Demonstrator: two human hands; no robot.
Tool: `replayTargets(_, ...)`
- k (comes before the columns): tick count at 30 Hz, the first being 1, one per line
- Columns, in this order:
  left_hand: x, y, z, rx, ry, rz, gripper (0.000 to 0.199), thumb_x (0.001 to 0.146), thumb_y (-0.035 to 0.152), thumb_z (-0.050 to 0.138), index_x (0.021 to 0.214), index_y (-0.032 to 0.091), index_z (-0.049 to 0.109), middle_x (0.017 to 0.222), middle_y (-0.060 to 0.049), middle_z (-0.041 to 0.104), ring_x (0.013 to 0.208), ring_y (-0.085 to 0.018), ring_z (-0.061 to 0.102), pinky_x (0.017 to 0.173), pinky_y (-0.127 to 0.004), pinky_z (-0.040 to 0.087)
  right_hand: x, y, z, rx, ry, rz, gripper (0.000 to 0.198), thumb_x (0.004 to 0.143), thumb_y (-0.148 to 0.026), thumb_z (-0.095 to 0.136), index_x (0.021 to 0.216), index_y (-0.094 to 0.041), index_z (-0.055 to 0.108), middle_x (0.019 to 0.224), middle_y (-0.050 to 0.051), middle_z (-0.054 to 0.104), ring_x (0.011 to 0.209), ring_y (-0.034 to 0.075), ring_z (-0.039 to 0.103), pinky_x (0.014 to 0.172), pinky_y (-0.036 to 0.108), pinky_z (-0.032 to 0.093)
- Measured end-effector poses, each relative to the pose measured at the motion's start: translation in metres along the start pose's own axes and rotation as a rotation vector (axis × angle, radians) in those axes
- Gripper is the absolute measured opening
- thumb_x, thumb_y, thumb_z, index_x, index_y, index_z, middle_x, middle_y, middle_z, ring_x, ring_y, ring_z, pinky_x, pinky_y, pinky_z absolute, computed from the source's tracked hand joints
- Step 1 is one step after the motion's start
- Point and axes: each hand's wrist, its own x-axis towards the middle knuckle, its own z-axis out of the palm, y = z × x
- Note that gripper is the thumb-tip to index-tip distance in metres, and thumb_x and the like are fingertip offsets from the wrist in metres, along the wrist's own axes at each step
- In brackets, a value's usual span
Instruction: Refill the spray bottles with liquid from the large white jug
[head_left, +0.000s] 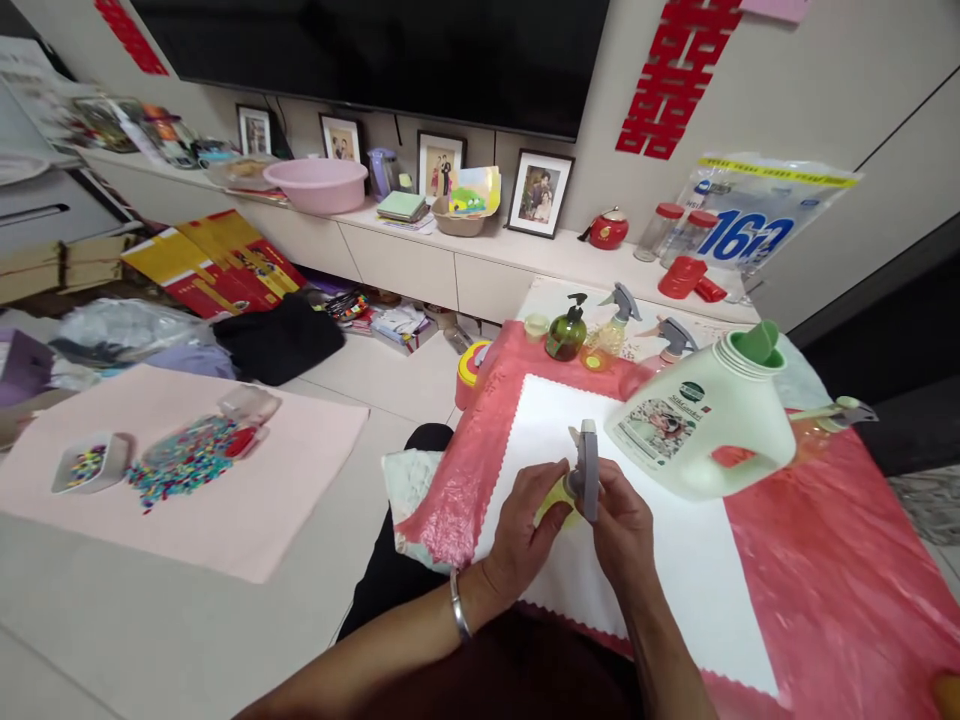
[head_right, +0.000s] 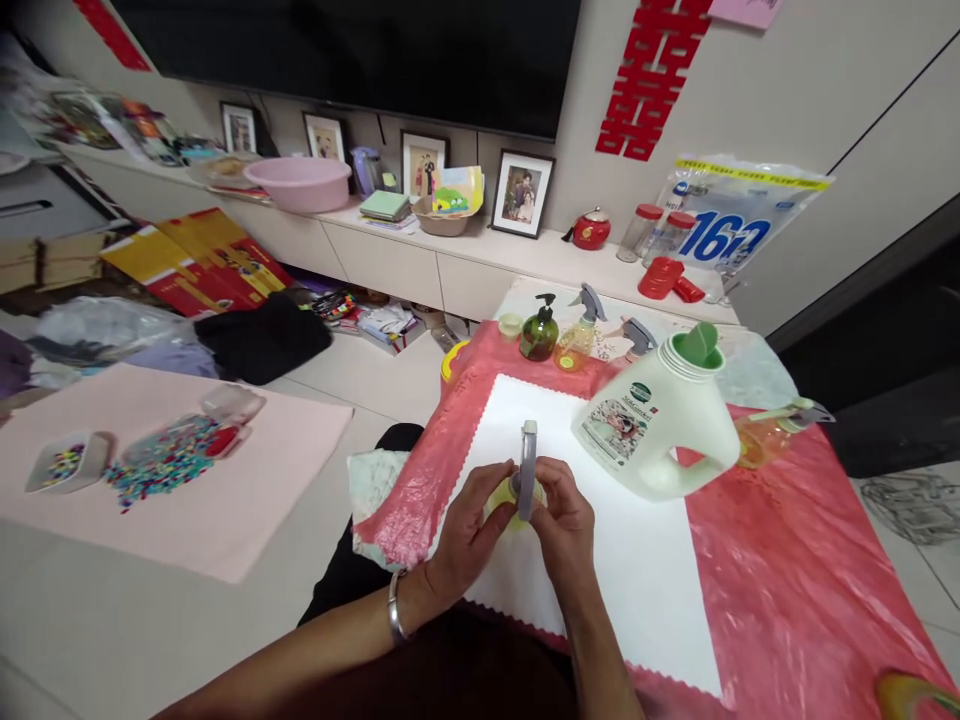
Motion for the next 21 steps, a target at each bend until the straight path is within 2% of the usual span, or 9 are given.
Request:
replayTargets(3, -0.001, 0.0, -0.002, 0.015, 0.006, -0.002, 0.044, 0.105, 0.033, 0.053, 0.148, 0.029, 0.05, 0.136, -0.01, 0.064, 0.126, -0.025, 0.06, 0.107, -0.047, 0.053, 0.002, -0.007, 0.001, -0.028, -0.042, 0.02, 0.026, 0.093, -0.037, 0.075, 0.117, -0.026, 0.073, 0.124, 0.008, 0.056, 0.111, 0.022, 0.057, 0.095, 0.031, 0.052)
replayTargets(6, 0.0, -0.001, -0.003, 0.009, -0.001, -0.008, 0.046, 0.105, 0.033, 0.053, 0.15, 0.028, 0.048, 0.137, -0.011, 0.064, 0.126, -0.025, 0.061, 0.107, -0.047, 0.054, 0.006, -0.018, -0.001, -0.086, -0.13, 0.067, 0.031, 0.094, -0.037, 0.074, 0.122, -0.024, 0.074, 0.13, 0.011, 0.054, 0.12, 0.026, 0.054, 0.096, 0.032, 0.053)
replayTargets(8, 0.0, -0.002, -0.002, 0.001, 0.0, -0.019, 0.047, 0.105, 0.033, 0.054, 0.151, 0.028, 0.047, 0.135, -0.012, 0.064, 0.124, -0.025, 0.062, 0.105, -0.047, 0.055, 0.008, -0.022, -0.001, -0.097, -0.141, 0.062, 0.029, 0.093, -0.038, 0.075, 0.12, -0.026, 0.076, 0.127, 0.01, 0.055, 0.119, 0.026, 0.054, 0.092, 0.03, 0.055)
replayTargets(11, -0.001, -0.005, -0.001, -0.02, 0.002, -0.017, 0.048, 0.104, 0.033, 0.056, 0.151, 0.027, 0.046, 0.132, -0.012, 0.066, 0.122, -0.025, 0.064, 0.103, -0.047, 0.056, 0.007, -0.021, 0.003, -0.09, -0.087, 0.023, 0.024, 0.091, -0.037, 0.076, 0.114, -0.03, 0.078, 0.118, 0.008, 0.056, 0.109, 0.023, 0.058, 0.082, 0.027, 0.056)
replayTargets(15, 0.001, -0.004, -0.003, -0.047, 0.004, -0.01, 0.048, 0.104, 0.031, 0.056, 0.151, 0.029, 0.046, 0.133, -0.01, 0.066, 0.122, -0.024, 0.064, 0.104, -0.045, 0.055, 0.005, -0.016, 0.01, -0.08, -0.015, 0.004, 0.026, 0.089, -0.035, 0.079, 0.114, -0.03, 0.079, 0.115, 0.008, 0.058, 0.108, 0.023, 0.058, 0.083, 0.028, 0.055)
replayTargets(18, 0.002, -0.002, -0.009, -0.06, -0.068, 0.007, 0.055, 0.104, 0.033, 0.056, 0.156, 0.03, 0.038, 0.142, -0.011, 0.062, 0.131, -0.026, 0.059, 0.112, -0.049, 0.05, 0.003, -0.021, 0.008, -0.046, 0.04, 0.011, 0.024, 0.085, -0.031, 0.083, 0.108, -0.027, 0.08, 0.114, 0.008, 0.061, 0.107, 0.022, 0.059, 0.084, 0.027, 0.054)
replayTargets(21, 0.001, -0.006, -0.014, -0.017, -0.09, -0.055, 0.054, 0.104, 0.035, 0.053, 0.156, 0.028, 0.039, 0.154, -0.012, 0.052, 0.143, -0.028, 0.05, 0.12, -0.054, 0.043, 0.003, -0.035, -0.005, 0.032, 0.19, -0.015, 0.02, 0.082, -0.031, 0.086, 0.101, -0.028, 0.08, 0.112, 0.005, 0.064, 0.102, 0.018, 0.06, 0.081, 0.024, 0.053)
